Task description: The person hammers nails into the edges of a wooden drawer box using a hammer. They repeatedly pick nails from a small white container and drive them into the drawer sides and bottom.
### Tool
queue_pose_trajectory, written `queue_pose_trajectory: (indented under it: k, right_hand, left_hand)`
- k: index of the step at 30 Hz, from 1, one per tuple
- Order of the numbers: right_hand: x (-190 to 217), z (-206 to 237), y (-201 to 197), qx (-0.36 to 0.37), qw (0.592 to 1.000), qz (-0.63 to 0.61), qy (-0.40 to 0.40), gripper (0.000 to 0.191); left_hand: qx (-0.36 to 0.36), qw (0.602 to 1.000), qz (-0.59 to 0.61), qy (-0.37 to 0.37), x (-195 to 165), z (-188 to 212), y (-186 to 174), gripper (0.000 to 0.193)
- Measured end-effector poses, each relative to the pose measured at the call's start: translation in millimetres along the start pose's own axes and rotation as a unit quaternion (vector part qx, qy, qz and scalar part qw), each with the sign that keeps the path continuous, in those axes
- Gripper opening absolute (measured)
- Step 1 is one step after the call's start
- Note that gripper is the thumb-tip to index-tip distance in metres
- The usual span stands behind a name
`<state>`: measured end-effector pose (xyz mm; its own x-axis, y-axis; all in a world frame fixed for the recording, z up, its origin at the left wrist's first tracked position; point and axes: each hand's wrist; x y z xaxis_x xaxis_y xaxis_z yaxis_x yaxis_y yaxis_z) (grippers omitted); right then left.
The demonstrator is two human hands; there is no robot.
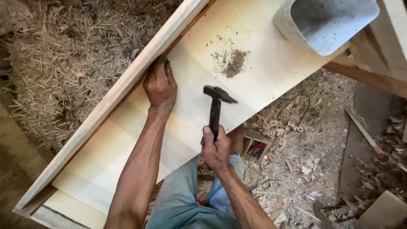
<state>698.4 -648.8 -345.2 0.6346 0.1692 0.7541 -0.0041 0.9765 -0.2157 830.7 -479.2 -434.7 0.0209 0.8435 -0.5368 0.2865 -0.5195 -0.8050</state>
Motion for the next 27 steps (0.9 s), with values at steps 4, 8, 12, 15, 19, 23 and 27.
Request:
queue_pose_trajectory:
  k: [4, 8, 12, 15, 19, 23, 27]
  right_hand:
    - [17.6, -19.3, 7.8, 0.038, 0.999, 0.009, 0.037, 0.030]
    - [33.8, -32.3, 17.3, 0.055, 0.998, -0.009, -0.008, 0.031]
    - [44.4, -40.4, 32.5, 0.033, 0.998, -0.008, -0.058, 0.032]
    - [45.8, -52.2, 44.9, 0.036, 0.996, 0.010, -0.085, 0.031]
    - [42.3, -60.7, 53.0, 0.077, 0.993, 0.090, -0.016, 0.034]
    - [40.5, -61.4, 55.6, 0.023, 0.998, 0.017, -0.052, 0.036]
    - [41.7, -68.4, 57.0, 0.052, 0.994, 0.079, -0.056, 0.035]
  left_hand:
    - [-0.004, 1.000, -0.006, 0.016, 2.4, -0.2, -0.3, 0.028]
    - [0.017, 0.999, -0.005, 0.029, 6.2, 1.8, -0.3, 0.028]
    - [0.006, 0.999, -0.009, 0.036, 7.5, 4.7, -0.6, 0.029]
    - [0.005, 0.999, -0.002, 0.034, 7.1, 5.4, -1.2, 0.028]
    - [-0.005, 0.999, 0.006, 0.047, 7.1, 5.0, -3.6, 0.031]
    - [0.011, 0.999, 0.004, 0.047, 8.8, 4.2, -5.9, 0.029]
    - [0.022, 0.998, 0.009, 0.051, 10.2, 2.0, -4.8, 0.030]
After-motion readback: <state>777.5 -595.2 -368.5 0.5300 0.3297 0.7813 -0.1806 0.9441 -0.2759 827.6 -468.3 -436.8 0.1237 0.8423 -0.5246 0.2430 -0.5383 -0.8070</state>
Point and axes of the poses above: each hand's wrist, its own z-axis away from the middle knuckle, its own y-axis out of the palm, x = y × z, and after that the axes turned 5 degrees about z, right-handed
